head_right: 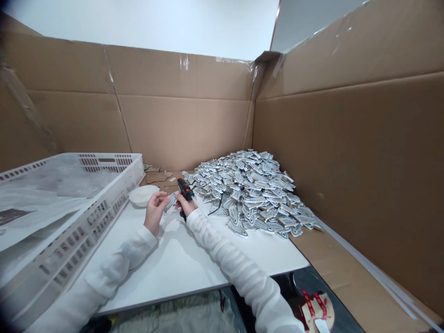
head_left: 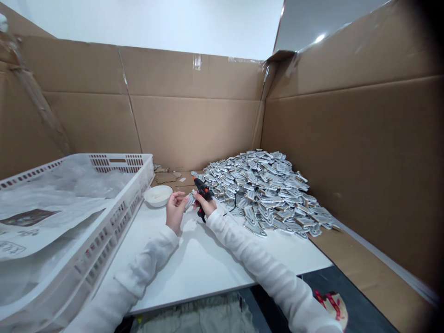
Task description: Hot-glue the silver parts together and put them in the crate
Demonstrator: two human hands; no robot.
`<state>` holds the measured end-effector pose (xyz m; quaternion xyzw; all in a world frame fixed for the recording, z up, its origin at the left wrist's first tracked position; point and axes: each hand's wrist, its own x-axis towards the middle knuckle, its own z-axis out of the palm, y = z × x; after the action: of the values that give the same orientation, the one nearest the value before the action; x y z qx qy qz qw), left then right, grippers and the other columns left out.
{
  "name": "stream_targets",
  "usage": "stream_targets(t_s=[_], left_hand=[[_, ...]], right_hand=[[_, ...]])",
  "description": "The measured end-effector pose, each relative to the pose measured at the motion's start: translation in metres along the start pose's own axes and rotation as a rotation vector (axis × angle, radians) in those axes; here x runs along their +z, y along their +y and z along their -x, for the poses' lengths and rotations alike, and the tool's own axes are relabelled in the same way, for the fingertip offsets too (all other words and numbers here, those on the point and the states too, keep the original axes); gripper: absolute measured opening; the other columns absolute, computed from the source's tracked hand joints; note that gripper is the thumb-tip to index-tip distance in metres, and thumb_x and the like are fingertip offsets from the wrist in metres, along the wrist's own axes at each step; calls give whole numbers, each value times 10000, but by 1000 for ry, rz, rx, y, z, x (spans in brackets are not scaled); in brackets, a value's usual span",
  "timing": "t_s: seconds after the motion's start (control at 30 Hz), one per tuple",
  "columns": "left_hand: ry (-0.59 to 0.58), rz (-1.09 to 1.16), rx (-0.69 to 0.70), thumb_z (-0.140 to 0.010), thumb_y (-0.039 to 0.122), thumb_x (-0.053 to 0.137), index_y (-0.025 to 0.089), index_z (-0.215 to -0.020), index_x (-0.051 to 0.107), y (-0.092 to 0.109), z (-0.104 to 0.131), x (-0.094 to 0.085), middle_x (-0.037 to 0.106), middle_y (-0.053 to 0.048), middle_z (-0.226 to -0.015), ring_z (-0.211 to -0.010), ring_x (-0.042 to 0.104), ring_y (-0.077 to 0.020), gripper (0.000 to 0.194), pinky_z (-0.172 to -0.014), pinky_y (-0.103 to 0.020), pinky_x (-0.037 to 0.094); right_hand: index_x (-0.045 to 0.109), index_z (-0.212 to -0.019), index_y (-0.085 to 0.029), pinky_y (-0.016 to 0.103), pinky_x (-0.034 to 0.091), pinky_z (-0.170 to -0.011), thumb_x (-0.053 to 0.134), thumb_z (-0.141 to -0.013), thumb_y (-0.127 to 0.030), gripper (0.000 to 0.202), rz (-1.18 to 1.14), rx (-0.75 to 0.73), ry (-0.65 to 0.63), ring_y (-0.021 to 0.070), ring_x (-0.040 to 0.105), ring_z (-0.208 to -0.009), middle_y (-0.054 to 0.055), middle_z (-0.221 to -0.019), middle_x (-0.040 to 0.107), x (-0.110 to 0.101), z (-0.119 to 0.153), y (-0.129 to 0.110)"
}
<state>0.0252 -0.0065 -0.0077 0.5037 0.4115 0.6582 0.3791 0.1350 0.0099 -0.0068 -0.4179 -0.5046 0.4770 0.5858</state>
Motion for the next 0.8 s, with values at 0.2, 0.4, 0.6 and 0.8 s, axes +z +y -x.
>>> stream_targets(t_s=[0.2,0.4,0.6,0.8], left_hand=[[60,-194,163,-681,313,607,202,-952,529,-2,1,1,531,-36,-974,-895,475,-153,303,-808,-265,357],[-345,-229,6,-757,485,492,160,-710,539,2,-6,-6,494,17,-536,-494,460,-107,331,-480,-209,341],[-705,-101,-127,-756,543,460,157,-776,520,11,-4,-8,361,67,-398,-352,285,-66,392,-393,-207,199],[-516,-1,-156,-691,556,526,161,-774,464,3,-9,-7,371,76,-417,-379,293,-63,408,-402,-199,184]], right_hand=[[585,-778,-154,215,388,-438,593,-629,-483,361,-88,-10,13,108,506,-421,-23,-477,532,-1,0,4],[597,-810,-143,216,376,-422,607,-612,-481,392,-141,-22,49,103,493,-419,-9,-513,555,-6,-5,3],[610,-805,-139,225,389,-416,654,-550,-453,407,-142,21,51,94,472,-418,-5,-560,576,-12,-6,-6],[550,-628,-157,212,318,-351,551,-624,-572,416,-23,23,54,78,406,-335,-27,-438,488,-14,-9,-5]])
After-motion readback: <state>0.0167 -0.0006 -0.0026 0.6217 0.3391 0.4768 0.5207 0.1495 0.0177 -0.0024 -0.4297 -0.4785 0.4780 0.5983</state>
